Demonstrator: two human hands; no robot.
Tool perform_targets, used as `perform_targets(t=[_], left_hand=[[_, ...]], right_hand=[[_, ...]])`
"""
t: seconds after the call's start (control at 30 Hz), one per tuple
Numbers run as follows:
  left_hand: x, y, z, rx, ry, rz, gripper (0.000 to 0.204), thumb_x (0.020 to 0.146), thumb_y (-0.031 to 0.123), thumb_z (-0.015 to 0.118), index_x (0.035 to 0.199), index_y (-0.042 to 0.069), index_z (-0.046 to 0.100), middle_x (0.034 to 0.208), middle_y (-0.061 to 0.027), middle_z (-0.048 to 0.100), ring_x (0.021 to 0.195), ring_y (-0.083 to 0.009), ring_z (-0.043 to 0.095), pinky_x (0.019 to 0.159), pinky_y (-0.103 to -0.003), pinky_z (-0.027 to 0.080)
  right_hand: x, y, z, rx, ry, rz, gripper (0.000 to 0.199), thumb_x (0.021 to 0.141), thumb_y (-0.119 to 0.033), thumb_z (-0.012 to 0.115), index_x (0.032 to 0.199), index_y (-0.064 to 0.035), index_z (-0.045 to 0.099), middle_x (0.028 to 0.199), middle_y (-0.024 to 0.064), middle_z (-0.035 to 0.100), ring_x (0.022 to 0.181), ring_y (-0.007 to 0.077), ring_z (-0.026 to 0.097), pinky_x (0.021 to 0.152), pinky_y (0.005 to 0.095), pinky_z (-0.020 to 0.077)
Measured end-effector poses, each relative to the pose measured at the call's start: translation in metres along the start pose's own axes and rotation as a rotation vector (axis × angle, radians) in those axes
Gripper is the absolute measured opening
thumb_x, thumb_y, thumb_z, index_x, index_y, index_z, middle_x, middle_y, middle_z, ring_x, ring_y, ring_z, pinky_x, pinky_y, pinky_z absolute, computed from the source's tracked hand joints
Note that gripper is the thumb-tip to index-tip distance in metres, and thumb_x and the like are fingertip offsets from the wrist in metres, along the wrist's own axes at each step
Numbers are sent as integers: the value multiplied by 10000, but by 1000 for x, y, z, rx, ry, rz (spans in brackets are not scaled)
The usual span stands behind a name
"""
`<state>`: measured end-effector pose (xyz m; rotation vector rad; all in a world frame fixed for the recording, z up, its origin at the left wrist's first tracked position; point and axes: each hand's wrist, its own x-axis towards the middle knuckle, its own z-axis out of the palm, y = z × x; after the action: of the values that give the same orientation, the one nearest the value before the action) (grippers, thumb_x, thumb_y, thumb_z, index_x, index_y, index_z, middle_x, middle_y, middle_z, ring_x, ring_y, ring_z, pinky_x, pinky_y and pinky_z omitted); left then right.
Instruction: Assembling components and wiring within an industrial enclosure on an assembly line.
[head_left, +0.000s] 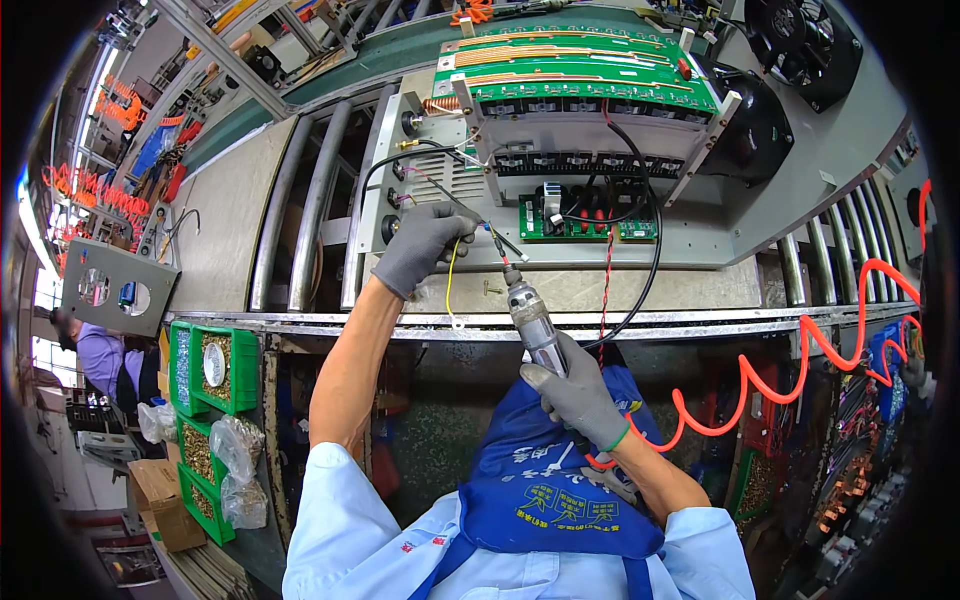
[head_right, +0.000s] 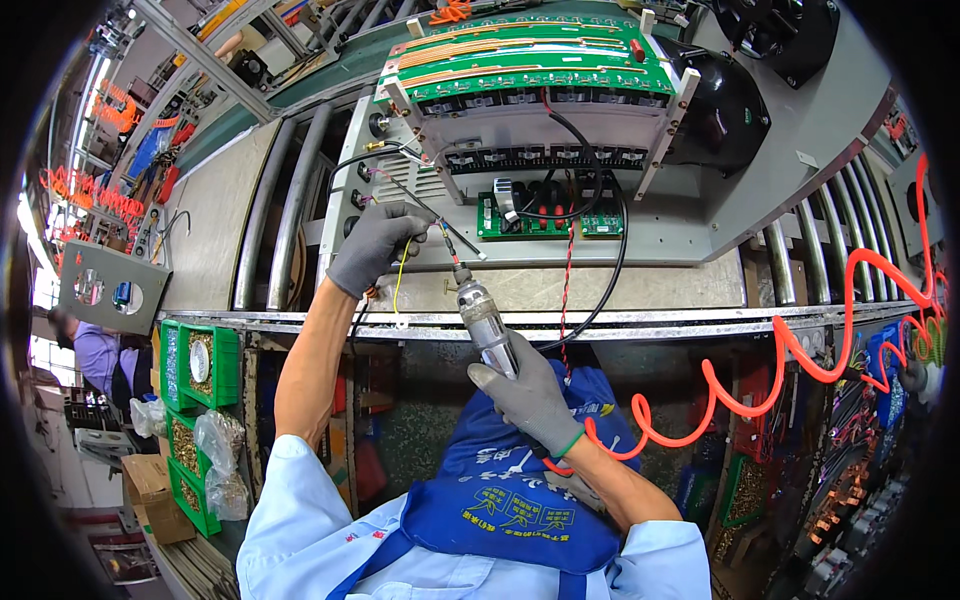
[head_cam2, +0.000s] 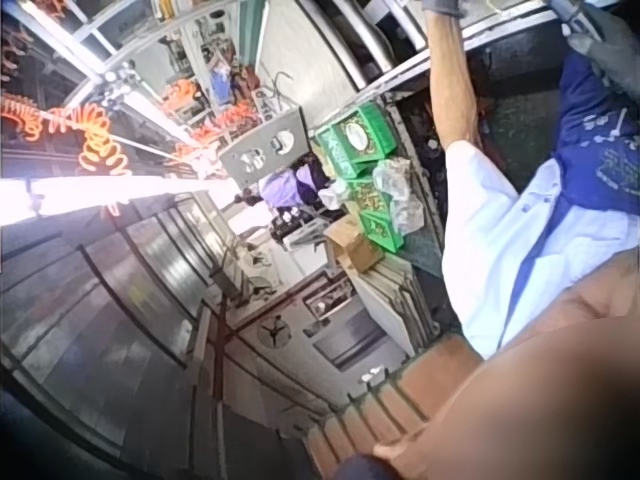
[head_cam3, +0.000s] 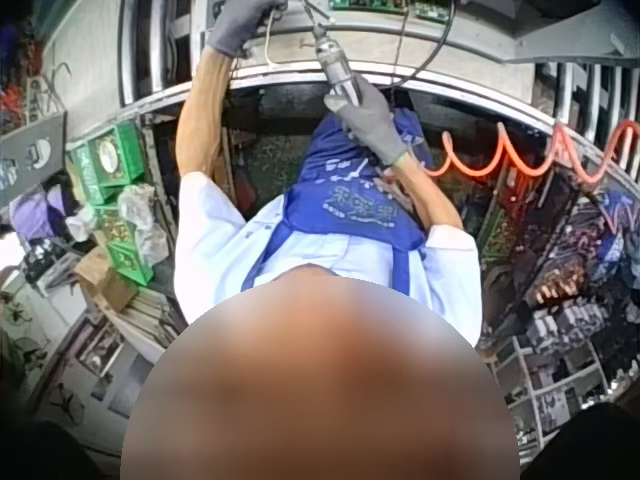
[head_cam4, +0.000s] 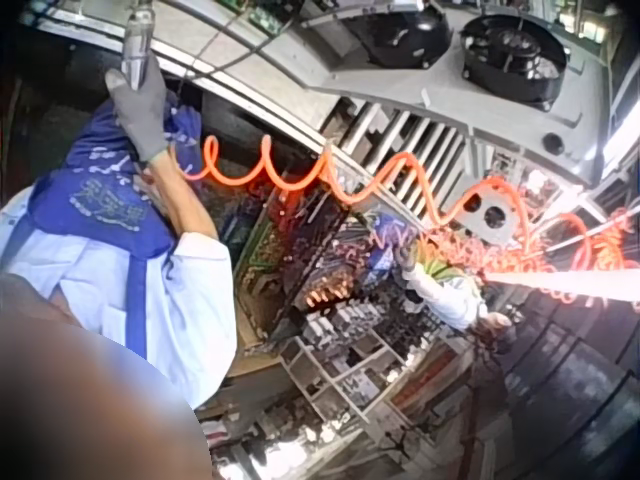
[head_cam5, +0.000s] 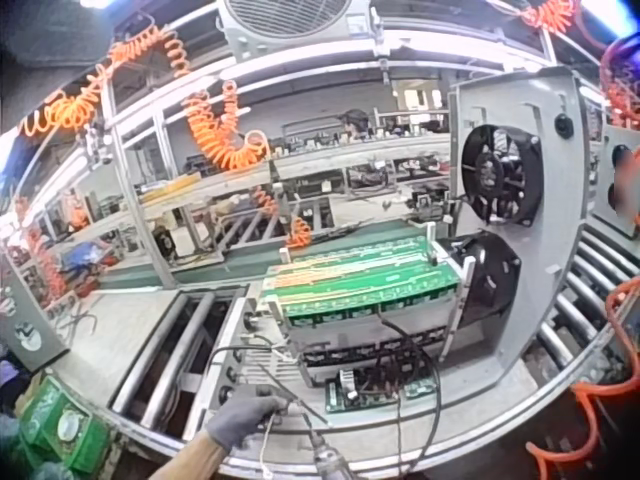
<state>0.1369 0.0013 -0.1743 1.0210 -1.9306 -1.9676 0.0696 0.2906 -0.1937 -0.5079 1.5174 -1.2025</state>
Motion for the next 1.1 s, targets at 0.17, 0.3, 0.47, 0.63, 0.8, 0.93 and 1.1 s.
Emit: perform_targets(t=[0.17, 0.3, 0.47, 0.63, 0.8, 0.93, 1.1], left_hand=[[4, -3, -3, 56, -12, -27, 131, 857, 119, 654, 908, 0, 672, 728, -29, 639, 556, -67, 553, 459, -206, 382], [0, -1, -2, 178, -37, -16, 183, 860, 131, 652, 970, -9, 695, 746, -17, 628, 574, -62, 561, 479, -205, 380], [-13, 9, 8, 316, 7, 102, 201, 863, 115, 641, 1000, -20, 697, 761, -23, 629, 590, -66, 564, 503, -209, 401], [-3, 23, 11, 187, 63, 248, 237, 871, 120, 641, 1025, -47, 707, 764, -34, 662, 598, -87, 609, 536, -240, 467], [23, 32, 7, 204, 36, 229, 256, 907, 146, 650, 1086, -33, 688, 841, -50, 693, 662, -84, 622, 593, -232, 485], [27, 29, 5, 187, -2, 199, 275, 919, 152, 637, 1106, -45, 678, 868, -59, 697, 712, -94, 645, 626, -237, 512], [22, 28, -4, 186, -118, 231, 291, 943, 148, 617, 1153, -51, 651, 952, -91, 707, 775, -112, 660, 669, -258, 530]], right_hand=[[0, -2, 1, 5, 1, -22, 537, 867, -321, 713, 1288, -47, 525, 747, 25, 549, 524, 74, 513, 435, 246, 419], [2, -3, 1, 23, 5, 2, 486, 874, -298, 709, 1250, -43, 537, 737, 24, 549, 514, 74, 515, 427, 245, 419], [15, -2, 8, 154, -1, 42, 378, 905, -290, 692, 1156, -46, 549, 727, 19, 544, 505, 68, 524, 413, 241, 417], [36, -3, 29, 463, -29, 57, 292, 949, -298, 635, 1092, -64, 534, 814, 38, 548, 502, 105, 519, 394, 256, 405], [50, -8, 39, 570, 3, 95, 291, 950, -301, 628, 1087, -65, 528, 812, 39, 552, 502, 107, 522, 386, 254, 401], [55, -9, 40, 568, 7, 103, 315, 946, -310, 640, 1101, -60, 526, 797, 28, 548, 501, 95, 532, 382, 246, 415], [56, -7, 45, 585, 23, 110, 324, 942, -314, 656, 1097, -61, 526, 778, 15, 536, 491, 80, 531, 376, 238, 427]])
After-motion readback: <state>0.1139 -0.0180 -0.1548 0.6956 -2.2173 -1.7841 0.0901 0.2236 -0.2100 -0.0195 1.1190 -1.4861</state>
